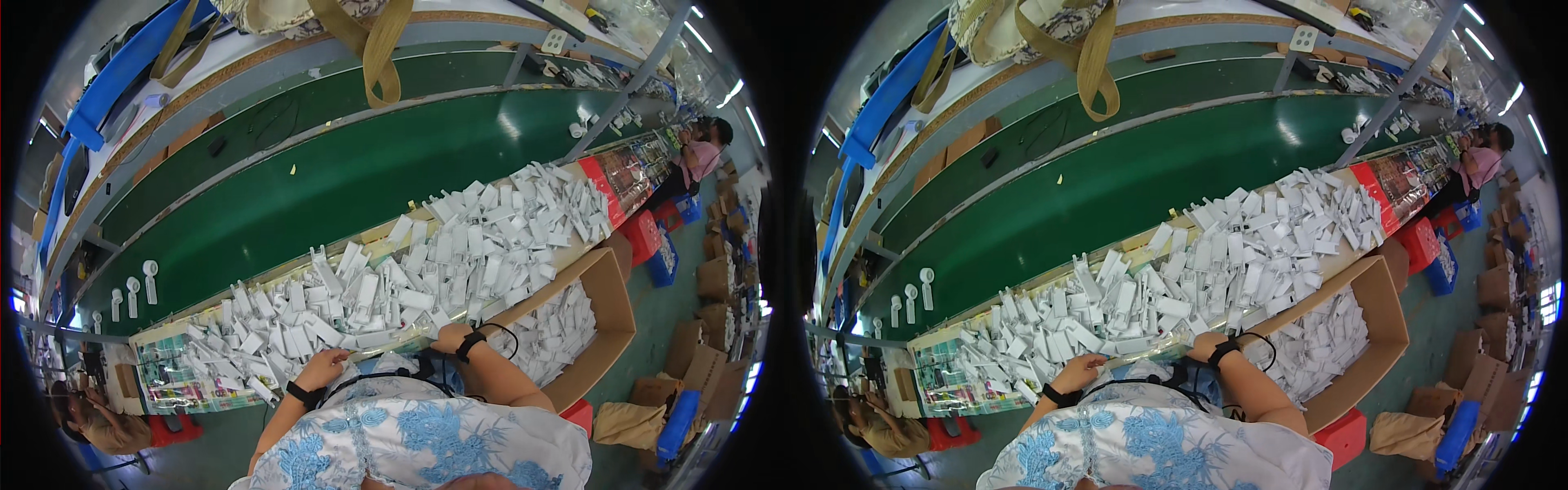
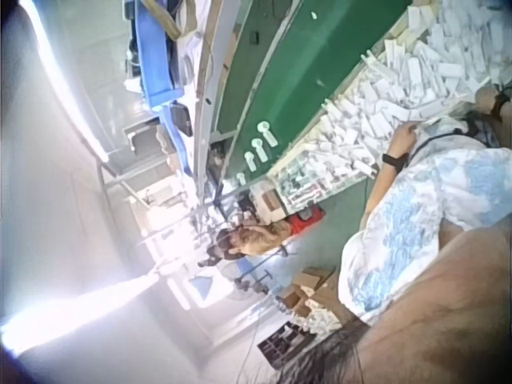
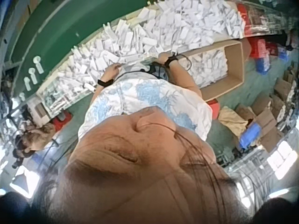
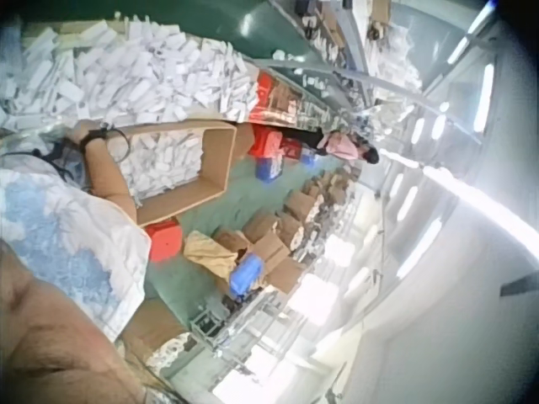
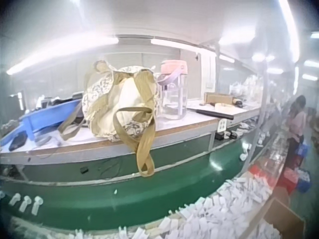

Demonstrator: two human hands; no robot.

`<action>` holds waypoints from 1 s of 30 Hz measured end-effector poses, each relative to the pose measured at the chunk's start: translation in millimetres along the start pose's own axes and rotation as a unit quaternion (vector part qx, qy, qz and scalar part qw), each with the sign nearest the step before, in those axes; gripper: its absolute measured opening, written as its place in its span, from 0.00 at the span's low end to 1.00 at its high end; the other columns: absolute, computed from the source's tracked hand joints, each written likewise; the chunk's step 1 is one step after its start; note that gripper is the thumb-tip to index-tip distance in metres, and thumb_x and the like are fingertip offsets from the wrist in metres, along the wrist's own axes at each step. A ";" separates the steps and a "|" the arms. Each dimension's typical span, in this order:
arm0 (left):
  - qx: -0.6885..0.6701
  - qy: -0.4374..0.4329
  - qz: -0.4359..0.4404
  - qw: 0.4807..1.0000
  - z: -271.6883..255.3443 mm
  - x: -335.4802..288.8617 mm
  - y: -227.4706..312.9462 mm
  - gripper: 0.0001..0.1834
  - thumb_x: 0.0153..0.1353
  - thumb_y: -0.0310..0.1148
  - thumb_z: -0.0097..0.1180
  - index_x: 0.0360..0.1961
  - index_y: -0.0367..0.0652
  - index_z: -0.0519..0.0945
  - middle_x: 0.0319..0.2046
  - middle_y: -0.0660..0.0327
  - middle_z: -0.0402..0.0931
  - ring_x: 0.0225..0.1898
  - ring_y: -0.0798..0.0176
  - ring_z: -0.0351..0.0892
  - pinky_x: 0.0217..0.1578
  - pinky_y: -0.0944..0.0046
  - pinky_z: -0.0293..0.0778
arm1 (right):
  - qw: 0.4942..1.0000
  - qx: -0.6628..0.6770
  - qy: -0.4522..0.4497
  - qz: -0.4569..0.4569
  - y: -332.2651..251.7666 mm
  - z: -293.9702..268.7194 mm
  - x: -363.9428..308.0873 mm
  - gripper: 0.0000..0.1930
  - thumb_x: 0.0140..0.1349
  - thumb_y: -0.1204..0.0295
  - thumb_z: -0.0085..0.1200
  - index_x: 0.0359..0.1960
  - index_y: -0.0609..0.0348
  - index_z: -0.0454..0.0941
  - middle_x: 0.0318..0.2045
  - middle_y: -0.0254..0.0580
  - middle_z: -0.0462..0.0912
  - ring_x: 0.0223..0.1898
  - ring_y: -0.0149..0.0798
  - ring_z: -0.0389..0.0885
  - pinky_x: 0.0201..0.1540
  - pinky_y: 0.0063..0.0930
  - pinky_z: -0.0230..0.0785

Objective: The recorder is seen at an assembly line, picking up components of portable handheld fans, snapping the fan head onto the handle/base, and checking the assembly.

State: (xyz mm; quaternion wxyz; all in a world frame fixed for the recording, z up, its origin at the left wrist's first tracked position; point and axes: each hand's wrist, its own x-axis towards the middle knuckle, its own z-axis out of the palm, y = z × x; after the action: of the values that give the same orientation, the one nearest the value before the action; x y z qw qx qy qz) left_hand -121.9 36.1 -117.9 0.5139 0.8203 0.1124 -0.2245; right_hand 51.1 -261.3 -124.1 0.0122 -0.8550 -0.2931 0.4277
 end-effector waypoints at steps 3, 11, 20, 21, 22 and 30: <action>0.016 0.002 -0.019 1.000 -2.8 0.5 10.7 0.20 0.47 0.29 0.48 0.44 0.37 0.75 0.38 0.51 0.77 0.39 0.55 0.76 0.42 0.62 0.71 | 0.998 0.003 0.058 0.024 12.3 7.9 14.1 0.20 0.51 0.56 0.46 0.30 0.62 0.80 0.31 0.53 0.80 0.36 0.50 0.79 0.40 0.41 0.70; 0.029 -0.020 -0.014 0.999 -0.1 11.4 15.7 0.20 0.48 0.27 0.46 0.44 0.36 0.75 0.37 0.51 0.77 0.40 0.55 0.76 0.43 0.64 0.70 | 0.991 0.037 0.128 0.012 7.4 -15.9 8.8 0.20 0.53 0.56 0.44 0.28 0.62 0.79 0.29 0.51 0.80 0.33 0.50 0.79 0.36 0.44 0.69; 0.080 -0.058 -0.014 0.995 -1.2 15.4 26.8 0.18 0.50 0.27 0.46 0.44 0.38 0.76 0.34 0.51 0.78 0.36 0.59 0.77 0.40 0.65 0.71 | 0.942 0.140 0.294 -0.084 -27.1 -42.8 -29.1 0.16 0.55 0.58 0.49 0.25 0.59 0.77 0.23 0.48 0.78 0.28 0.52 0.76 0.30 0.42 0.68; 0.079 -0.048 0.003 0.996 0.5 16.1 23.8 0.18 0.50 0.31 0.46 0.43 0.42 0.77 0.31 0.49 0.78 0.33 0.51 0.77 0.37 0.60 0.71 | 0.936 0.208 0.256 -0.124 -33.7 -48.7 -36.3 0.15 0.56 0.59 0.49 0.25 0.60 0.77 0.22 0.46 0.78 0.27 0.46 0.76 0.30 0.37 0.68; 0.083 -0.049 0.007 0.995 0.3 16.9 27.0 0.18 0.50 0.31 0.46 0.43 0.42 0.77 0.31 0.49 0.78 0.33 0.51 0.77 0.37 0.60 0.71 | 0.923 0.275 0.215 -0.162 -39.8 -53.8 -42.5 0.15 0.57 0.60 0.50 0.25 0.61 0.76 0.22 0.43 0.77 0.26 0.40 0.77 0.30 0.32 0.68; 0.125 -0.095 -0.001 0.988 -2.5 20.4 42.3 0.18 0.50 0.30 0.45 0.43 0.43 0.77 0.33 0.47 0.77 0.37 0.48 0.76 0.40 0.58 0.70 | 0.716 0.587 -0.081 -0.368 -88.7 -78.2 -71.6 0.08 0.62 0.71 0.46 0.35 0.64 0.73 0.28 0.33 0.77 0.31 0.24 0.74 0.37 0.17 0.67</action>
State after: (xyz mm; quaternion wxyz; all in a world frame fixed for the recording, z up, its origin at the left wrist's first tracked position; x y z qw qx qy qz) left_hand -85.9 18.5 -93.4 0.4157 0.8529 0.0351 -0.3139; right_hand 32.3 -206.5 1.4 0.6444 -0.4628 -0.2743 0.5434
